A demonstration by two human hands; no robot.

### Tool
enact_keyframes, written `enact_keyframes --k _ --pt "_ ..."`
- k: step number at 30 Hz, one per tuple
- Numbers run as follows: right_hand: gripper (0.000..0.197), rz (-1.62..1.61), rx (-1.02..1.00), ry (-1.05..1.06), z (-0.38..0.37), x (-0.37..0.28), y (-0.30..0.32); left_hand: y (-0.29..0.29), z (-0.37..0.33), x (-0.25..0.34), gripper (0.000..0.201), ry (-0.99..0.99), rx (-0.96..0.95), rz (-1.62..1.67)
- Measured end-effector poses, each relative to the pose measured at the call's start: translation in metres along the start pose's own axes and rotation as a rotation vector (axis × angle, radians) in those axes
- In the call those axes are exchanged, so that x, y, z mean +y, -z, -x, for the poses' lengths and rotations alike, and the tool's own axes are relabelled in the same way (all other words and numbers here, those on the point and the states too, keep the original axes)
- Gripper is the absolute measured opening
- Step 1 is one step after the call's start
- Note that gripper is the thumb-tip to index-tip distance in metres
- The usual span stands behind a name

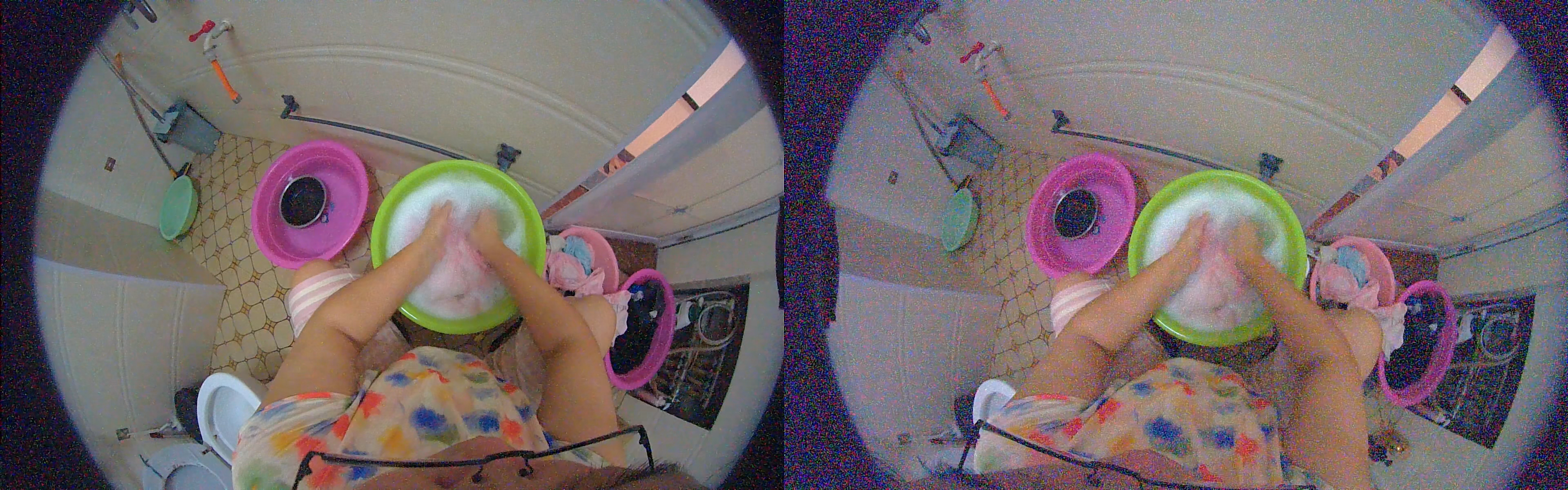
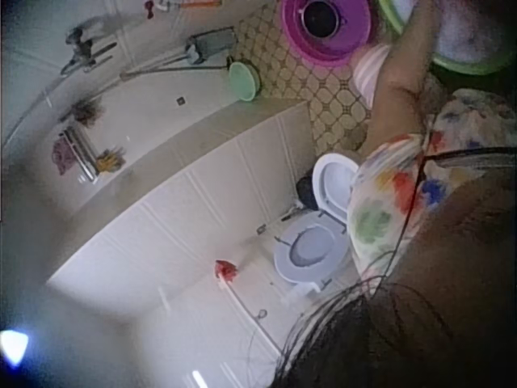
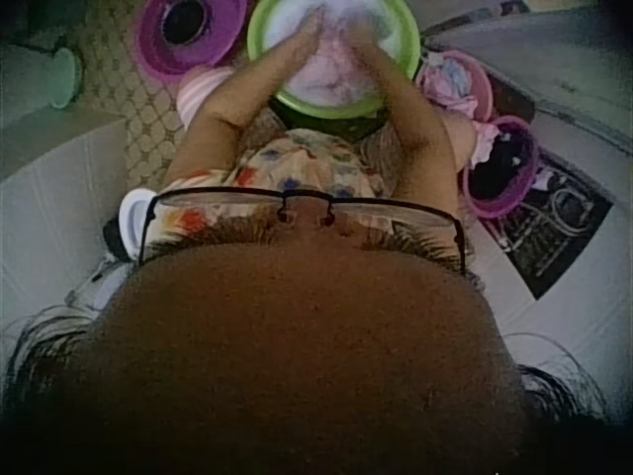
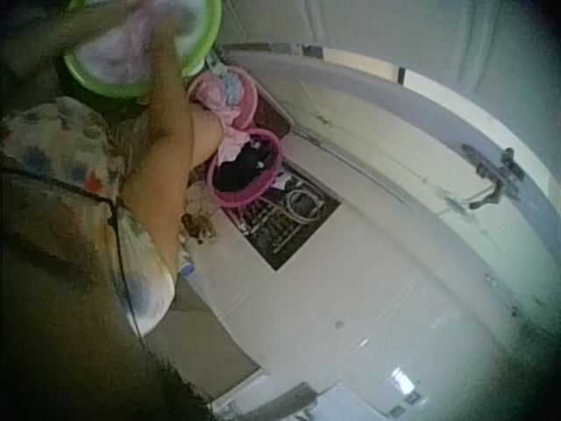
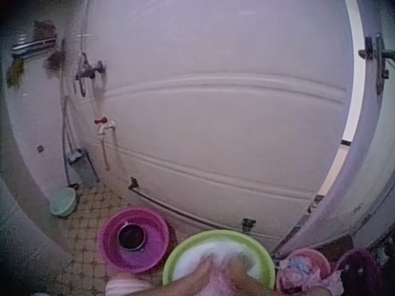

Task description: The person hand washes a pink cloth in a green basin filled with soapy water. They repeatedly rub, squeeze, and submerge the cloth to clean it.

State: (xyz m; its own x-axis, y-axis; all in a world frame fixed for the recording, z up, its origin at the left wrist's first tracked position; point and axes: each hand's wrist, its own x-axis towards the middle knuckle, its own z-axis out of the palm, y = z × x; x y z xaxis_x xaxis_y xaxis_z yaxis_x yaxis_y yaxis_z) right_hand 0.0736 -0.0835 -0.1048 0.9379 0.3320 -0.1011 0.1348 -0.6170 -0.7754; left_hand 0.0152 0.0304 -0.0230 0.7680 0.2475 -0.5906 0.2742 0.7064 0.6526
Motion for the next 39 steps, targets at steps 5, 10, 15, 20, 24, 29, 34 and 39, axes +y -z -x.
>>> enact_keyframes --k 5,10,15,20,24,29,34,39 --pt "0.017 -0.118 0.171 0.548 0.046 -0.067 0.006 0.027 -0.044 -0.022 0.038 -0.040 -0.283 -0.179" --pt "0.014 0.366 0.030 1.062 0.069 -0.112 0.029 0.064 -0.092 -0.041 0.039 -0.864 -0.341 -0.741" --pt "0.014 0.483 -0.066 0.696 0.067 -0.105 0.045 0.023 -0.034 -0.018 0.037 0.086 -0.382 -0.042" --pt "0.020 0.296 -0.135 0.242 0.044 -0.113 0.079 -0.021 0.031 0.016 0.040 0.096 -0.243 0.090" --pt "0.034 -0.251 -0.282 0.177 0.022 -0.071 0.068 0.025 -0.013 0.049 0.038 0.019 -0.447 0.229" --pt "0.037 -0.208 -0.616 -0.120 0.035 -0.078 0.108 -0.004 0.036 0.101 0.032 -0.081 -0.236 0.239" --pt "0.031 -0.313 -0.400 0.106 0.026 -0.050 0.128 0.028 0.006 0.086 0.022 -0.315 -0.250 -0.405" --pt "0.025 -0.620 -0.312 0.137 0.046 -0.098 0.149 0.027 0.025 0.063 0.029 -0.333 -0.466 -0.951"
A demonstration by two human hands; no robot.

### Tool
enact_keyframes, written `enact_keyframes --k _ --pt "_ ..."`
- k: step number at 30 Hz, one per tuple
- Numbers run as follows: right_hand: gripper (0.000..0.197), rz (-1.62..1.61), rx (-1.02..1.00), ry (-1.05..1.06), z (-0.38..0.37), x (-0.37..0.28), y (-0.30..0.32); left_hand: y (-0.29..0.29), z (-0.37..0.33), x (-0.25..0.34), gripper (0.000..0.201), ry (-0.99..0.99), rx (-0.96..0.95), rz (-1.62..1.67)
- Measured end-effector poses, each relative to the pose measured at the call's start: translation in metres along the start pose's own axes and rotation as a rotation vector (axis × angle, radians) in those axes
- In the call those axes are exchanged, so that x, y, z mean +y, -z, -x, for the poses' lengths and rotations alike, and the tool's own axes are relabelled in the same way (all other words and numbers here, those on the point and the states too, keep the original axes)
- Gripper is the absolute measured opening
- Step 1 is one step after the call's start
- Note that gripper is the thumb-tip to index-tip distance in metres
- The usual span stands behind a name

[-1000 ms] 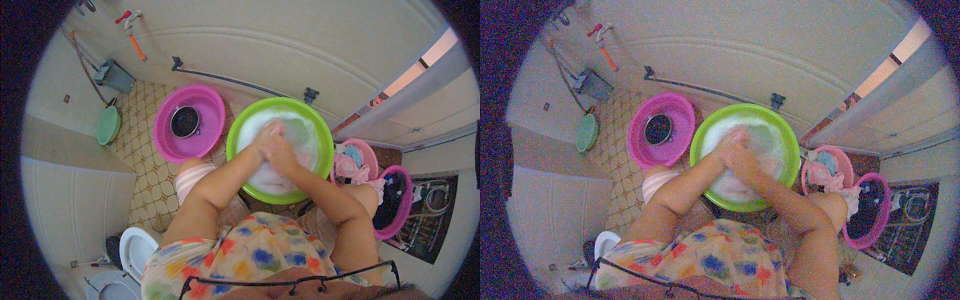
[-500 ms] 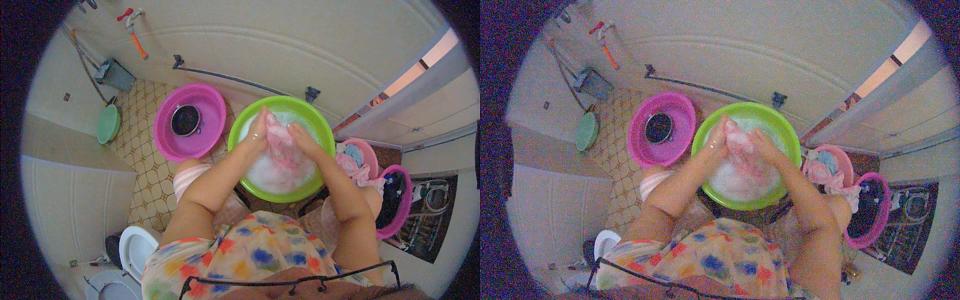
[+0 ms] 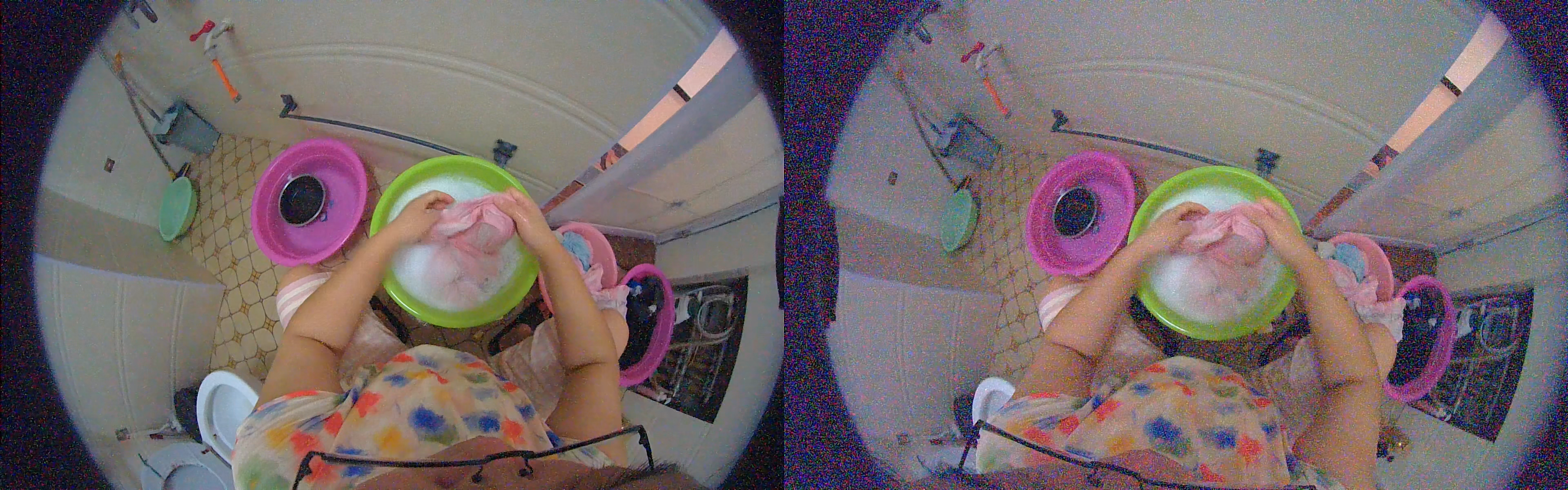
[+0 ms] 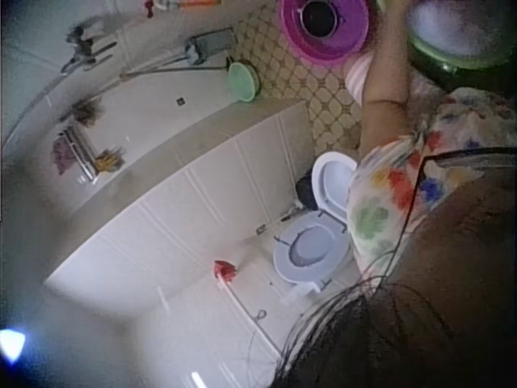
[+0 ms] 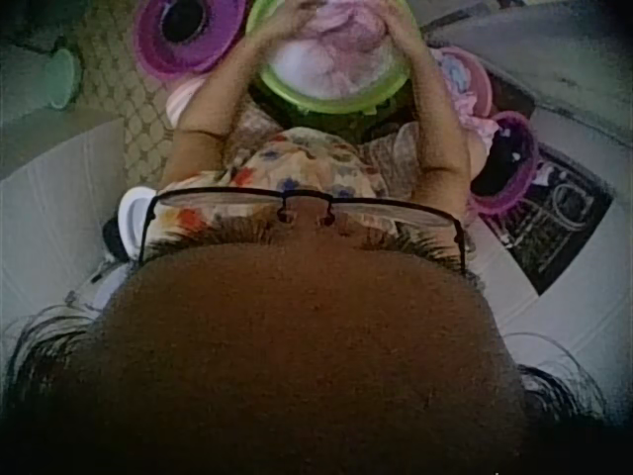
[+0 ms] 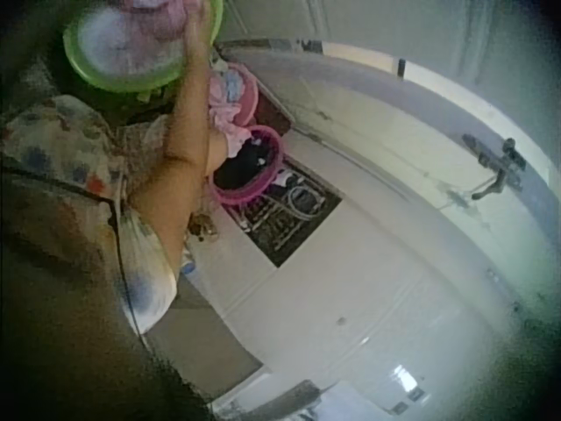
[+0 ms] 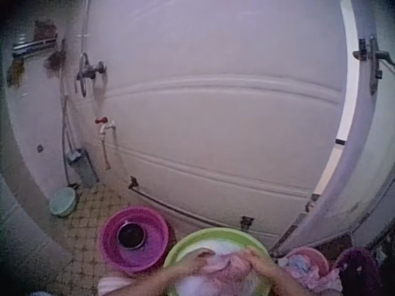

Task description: The person hand washes a pink cloth in a green basin filled with soapy water. They repeatedly rub, squeeze, and submerge the cloth to clean it.

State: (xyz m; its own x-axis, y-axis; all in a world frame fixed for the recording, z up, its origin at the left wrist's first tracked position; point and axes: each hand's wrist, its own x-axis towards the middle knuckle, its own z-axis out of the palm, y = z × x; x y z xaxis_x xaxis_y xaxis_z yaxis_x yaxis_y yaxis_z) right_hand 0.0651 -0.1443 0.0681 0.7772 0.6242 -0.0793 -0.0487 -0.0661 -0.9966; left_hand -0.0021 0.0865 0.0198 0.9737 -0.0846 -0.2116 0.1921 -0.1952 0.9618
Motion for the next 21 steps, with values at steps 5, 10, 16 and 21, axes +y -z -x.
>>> enact_keyframes --k 5,10,16,21 --pt "0.020 -0.364 -0.011 0.001 -0.001 0.003 -0.003 -0.026 0.015 0.020 0.039 -0.078 -0.163 0.025" --pt "0.021 -0.089 -0.122 -0.124 -0.006 0.044 0.024 -0.018 0.016 0.049 0.030 0.120 -0.087 0.414" --pt "0.035 0.203 -0.573 -0.346 -0.012 0.076 0.023 -0.001 0.003 0.023 0.023 0.224 0.063 0.841" --pt "0.040 0.141 0.232 -0.222 -0.032 0.096 0.010 -0.004 -0.027 -0.026 0.025 0.125 0.438 -0.076"
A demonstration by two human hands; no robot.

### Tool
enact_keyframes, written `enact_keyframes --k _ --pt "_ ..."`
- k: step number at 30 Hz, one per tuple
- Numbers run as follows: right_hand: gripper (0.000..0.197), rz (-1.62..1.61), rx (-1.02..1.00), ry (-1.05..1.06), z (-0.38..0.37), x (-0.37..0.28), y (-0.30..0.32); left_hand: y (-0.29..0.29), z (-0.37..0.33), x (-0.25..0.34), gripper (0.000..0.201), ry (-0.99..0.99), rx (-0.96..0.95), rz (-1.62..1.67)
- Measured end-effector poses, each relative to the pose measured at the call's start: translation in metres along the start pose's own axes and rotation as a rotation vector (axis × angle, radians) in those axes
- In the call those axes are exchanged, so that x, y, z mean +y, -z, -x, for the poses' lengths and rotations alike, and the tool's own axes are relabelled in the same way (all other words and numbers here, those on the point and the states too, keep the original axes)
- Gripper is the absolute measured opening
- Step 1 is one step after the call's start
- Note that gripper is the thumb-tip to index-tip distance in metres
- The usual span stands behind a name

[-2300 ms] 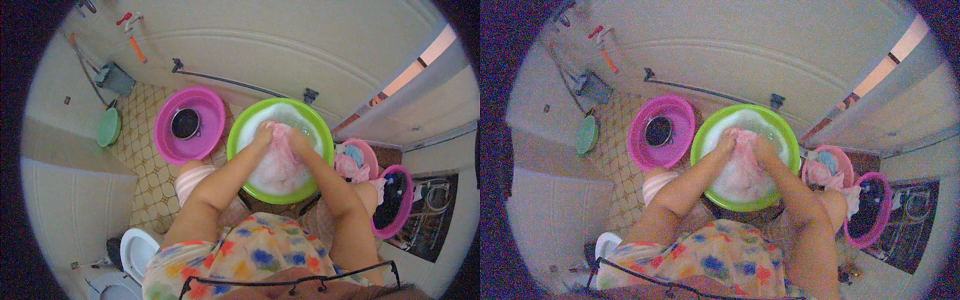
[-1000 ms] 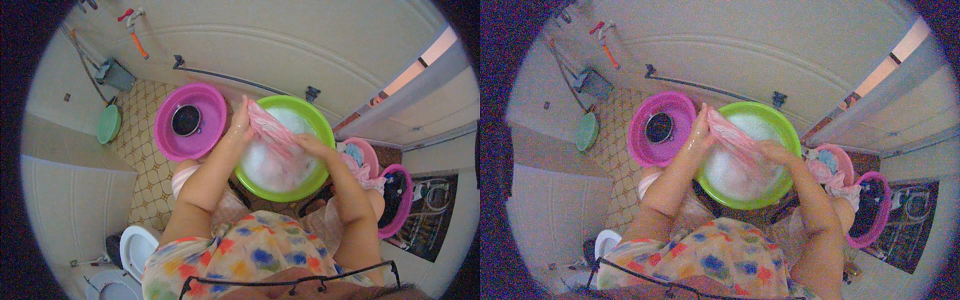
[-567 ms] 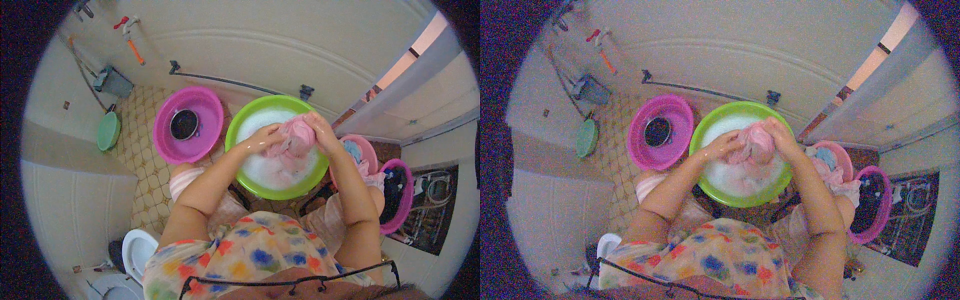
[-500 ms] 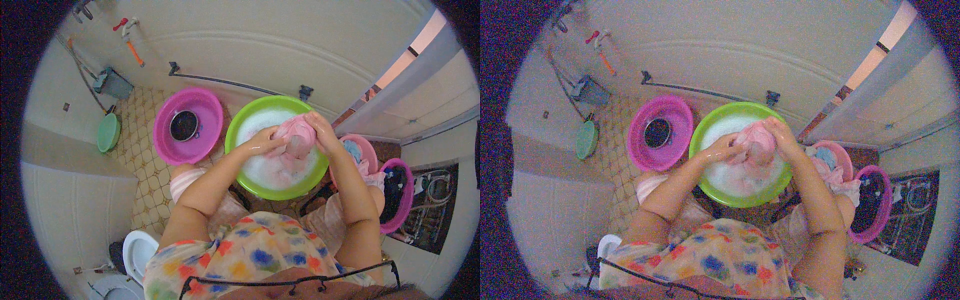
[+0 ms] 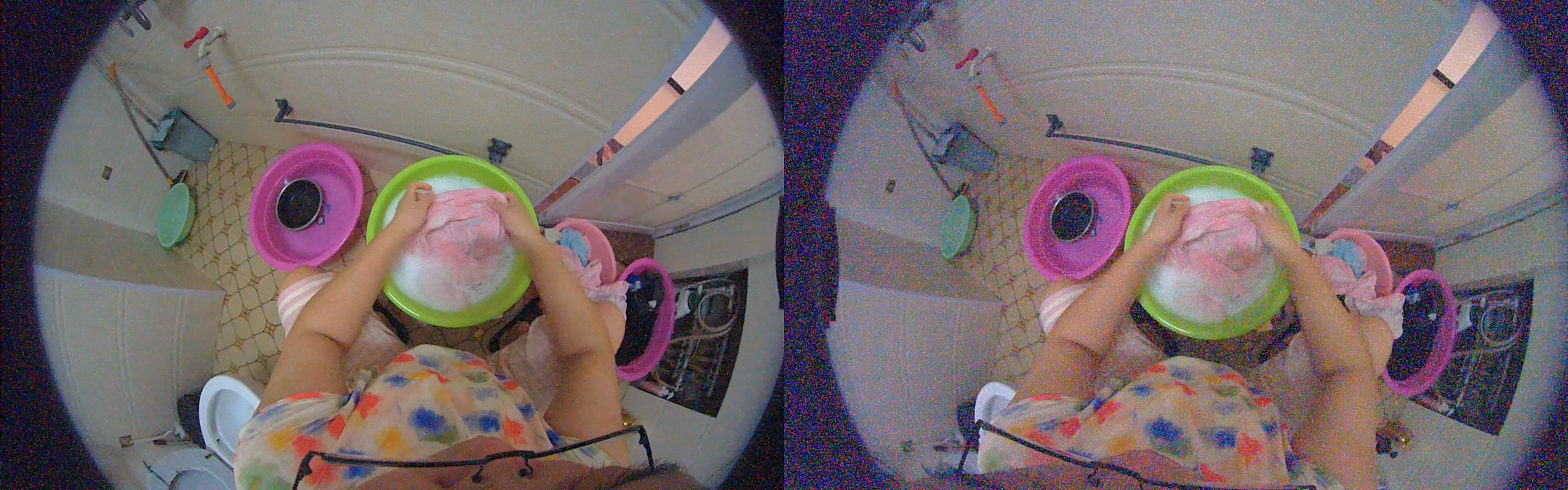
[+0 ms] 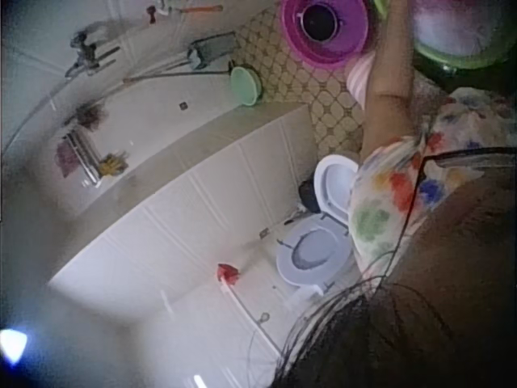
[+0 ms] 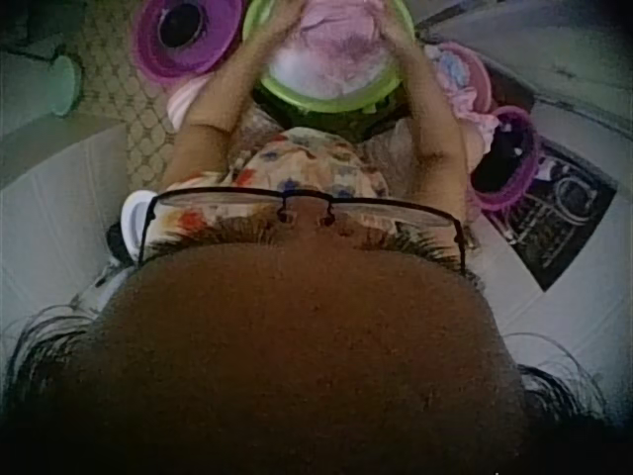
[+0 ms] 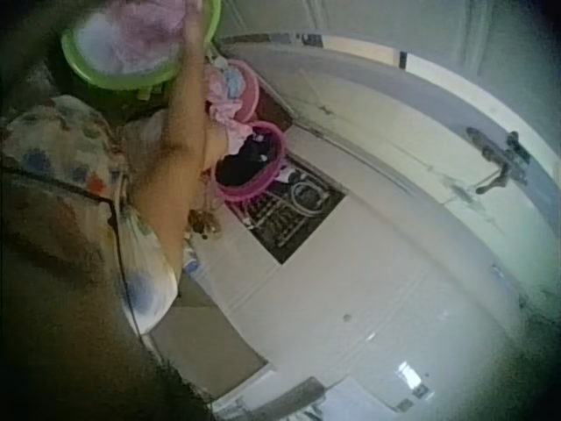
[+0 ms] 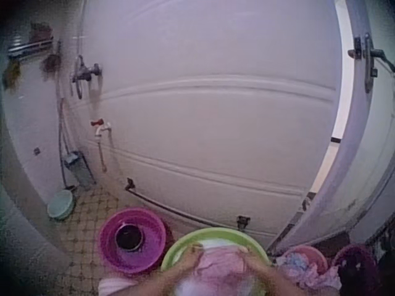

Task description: The person hand washes a pink cloth in a green basin filled with soapy water. They repeatedly rub, squeeze, and submerge the cloth to clean it.

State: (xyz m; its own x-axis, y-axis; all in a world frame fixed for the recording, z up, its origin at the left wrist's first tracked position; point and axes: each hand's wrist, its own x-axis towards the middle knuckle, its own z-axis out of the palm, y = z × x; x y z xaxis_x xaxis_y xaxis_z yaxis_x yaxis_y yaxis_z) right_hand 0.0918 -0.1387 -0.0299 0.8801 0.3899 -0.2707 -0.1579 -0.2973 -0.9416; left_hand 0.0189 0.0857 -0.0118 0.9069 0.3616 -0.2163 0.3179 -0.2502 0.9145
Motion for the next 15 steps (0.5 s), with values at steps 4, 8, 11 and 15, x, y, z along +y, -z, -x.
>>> enact_keyframes --k 4,8,11,15 --pt "0.041 0.516 0.050 0.652 0.000 -0.004 -0.032 -0.015 -0.010 -0.050 0.031 -0.505 0.006 -0.410" --pt "0.042 0.663 -0.230 0.152 -0.008 0.015 -0.044 -0.020 -0.013 -0.049 0.028 -0.323 -0.224 -0.582" --pt "0.040 0.725 -0.172 -0.006 -0.033 0.051 -0.050 -0.024 -0.017 -0.051 0.028 0.010 -0.283 -0.023" --pt "0.035 0.176 0.308 0.056 -0.001 -0.007 -0.088 -0.044 0.001 -0.030 0.034 0.265 -0.127 0.846"
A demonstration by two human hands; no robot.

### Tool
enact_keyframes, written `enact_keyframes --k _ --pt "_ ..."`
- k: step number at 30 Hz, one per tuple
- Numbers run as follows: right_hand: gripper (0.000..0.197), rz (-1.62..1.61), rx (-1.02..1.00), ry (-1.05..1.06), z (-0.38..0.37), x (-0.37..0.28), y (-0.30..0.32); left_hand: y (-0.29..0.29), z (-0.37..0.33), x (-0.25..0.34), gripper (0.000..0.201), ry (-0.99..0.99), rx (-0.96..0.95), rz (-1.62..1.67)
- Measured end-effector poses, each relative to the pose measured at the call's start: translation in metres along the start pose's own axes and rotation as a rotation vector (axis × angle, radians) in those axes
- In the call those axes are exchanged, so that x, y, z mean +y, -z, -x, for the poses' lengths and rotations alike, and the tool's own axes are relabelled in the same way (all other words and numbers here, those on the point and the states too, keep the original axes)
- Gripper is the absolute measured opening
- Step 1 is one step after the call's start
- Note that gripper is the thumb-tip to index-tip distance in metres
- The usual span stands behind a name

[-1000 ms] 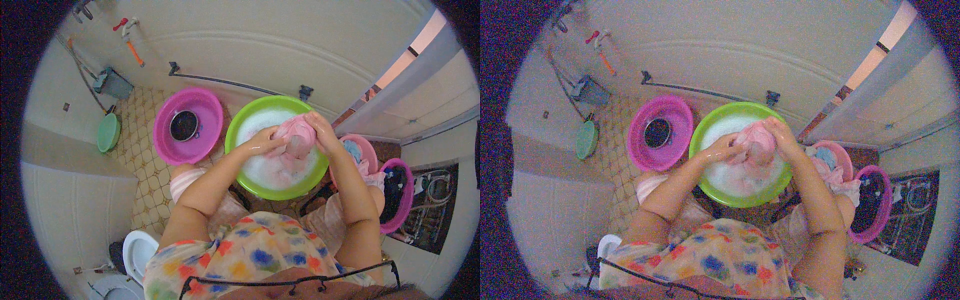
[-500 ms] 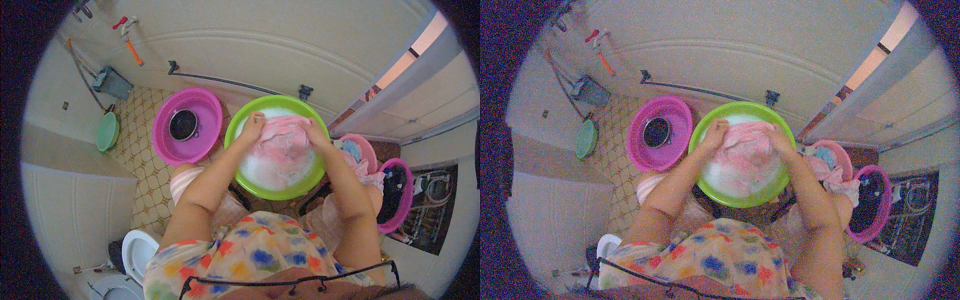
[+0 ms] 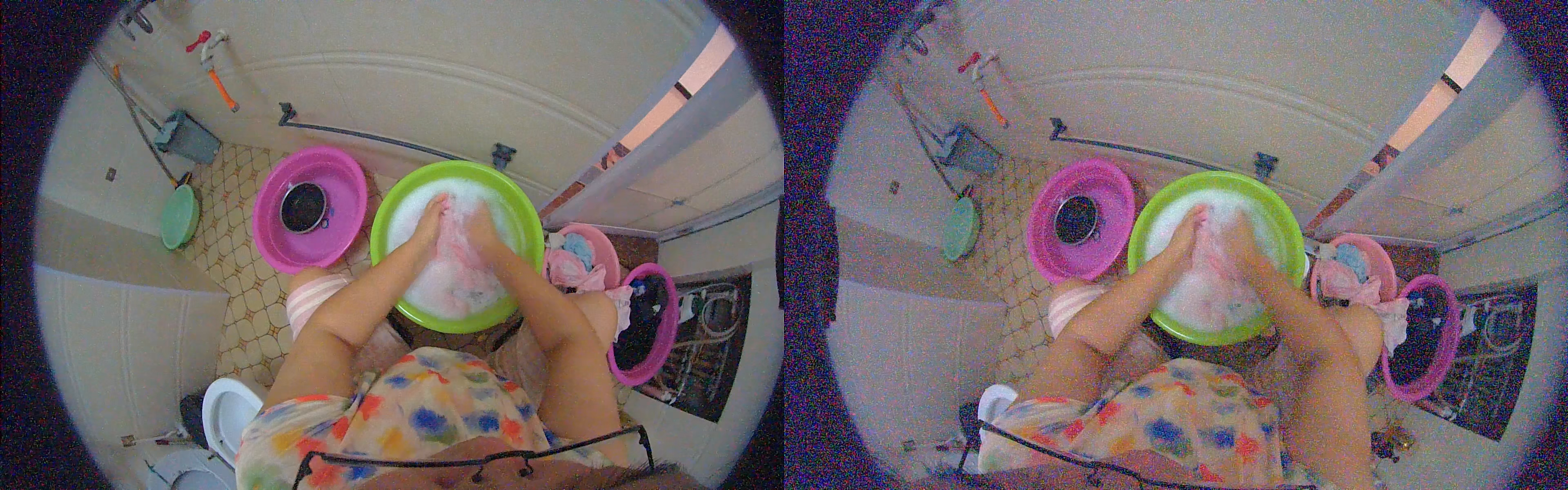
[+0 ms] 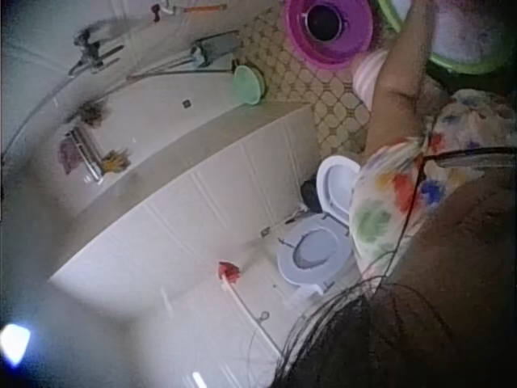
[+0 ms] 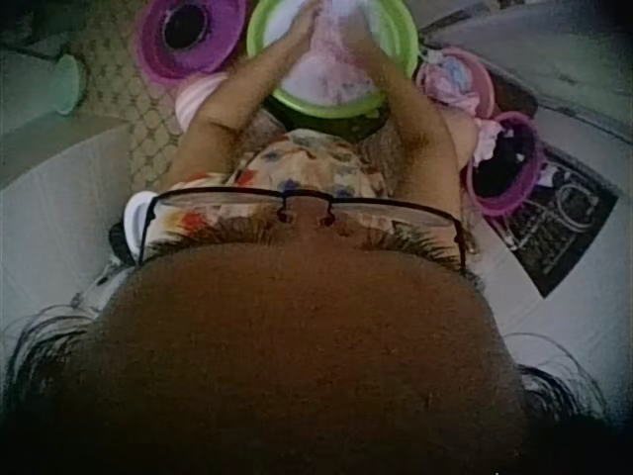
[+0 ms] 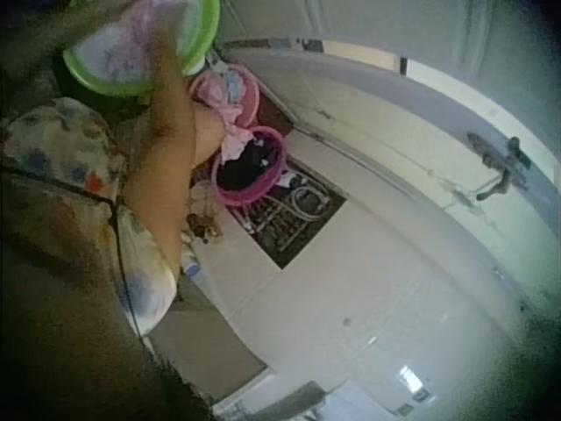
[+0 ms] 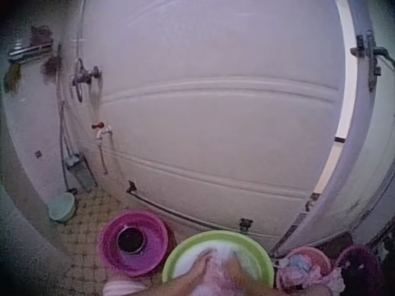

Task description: The person hand washes a pink cloth in a green basin filled with soapy water. They repeatedly rub, squeeze, and submerge the cloth to clean it.

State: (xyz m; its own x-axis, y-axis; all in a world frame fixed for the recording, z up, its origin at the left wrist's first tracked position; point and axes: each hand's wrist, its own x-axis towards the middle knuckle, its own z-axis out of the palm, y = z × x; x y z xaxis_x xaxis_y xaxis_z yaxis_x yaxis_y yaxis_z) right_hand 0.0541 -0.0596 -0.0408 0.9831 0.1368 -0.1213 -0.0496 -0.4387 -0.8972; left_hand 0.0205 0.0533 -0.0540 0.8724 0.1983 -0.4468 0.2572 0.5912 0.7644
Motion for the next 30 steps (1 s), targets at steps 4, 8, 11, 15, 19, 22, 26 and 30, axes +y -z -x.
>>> enact_keyframes --k 4,8,11,15,19,22,26,30 --pt "0.029 -0.090 -0.060 0.236 0.034 -0.038 0.014 0.002 -0.010 -0.011 0.039 0.271 -0.159 0.224" --pt "0.025 0.094 -0.308 0.594 0.065 -0.054 0.016 0.052 -0.062 -0.046 0.032 -0.560 -0.276 -0.396" --pt "0.024 0.342 -0.347 0.641 0.066 -0.051 0.019 0.036 -0.056 -0.053 0.030 -0.576 -0.317 -0.344" --pt "0.025 0.727 -0.298 0.600 0.032 -0.039 0.038 -0.027 0.020 -0.013 0.030 0.274 -0.269 0.329" --pt "0.026 0.662 -0.305 0.369 0.008 -0.041 0.040 -0.023 0.021 -0.002 0.032 0.261 -0.016 0.294" --pt "0.028 0.123 -0.107 0.214 -0.009 0.011 0.037 -0.036 0.032 0.020 0.029 0.165 0.041 0.186" --pt "0.033 0.455 -0.330 0.267 -0.011 0.027 0.027 0.012 -0.020 -0.012 0.024 0.001 -0.043 -0.010" --pt "0.038 0.404 -0.515 0.084 0.008 -0.015 0.030 0.049 -0.040 -0.027 0.023 0.041 -0.043 -0.137"
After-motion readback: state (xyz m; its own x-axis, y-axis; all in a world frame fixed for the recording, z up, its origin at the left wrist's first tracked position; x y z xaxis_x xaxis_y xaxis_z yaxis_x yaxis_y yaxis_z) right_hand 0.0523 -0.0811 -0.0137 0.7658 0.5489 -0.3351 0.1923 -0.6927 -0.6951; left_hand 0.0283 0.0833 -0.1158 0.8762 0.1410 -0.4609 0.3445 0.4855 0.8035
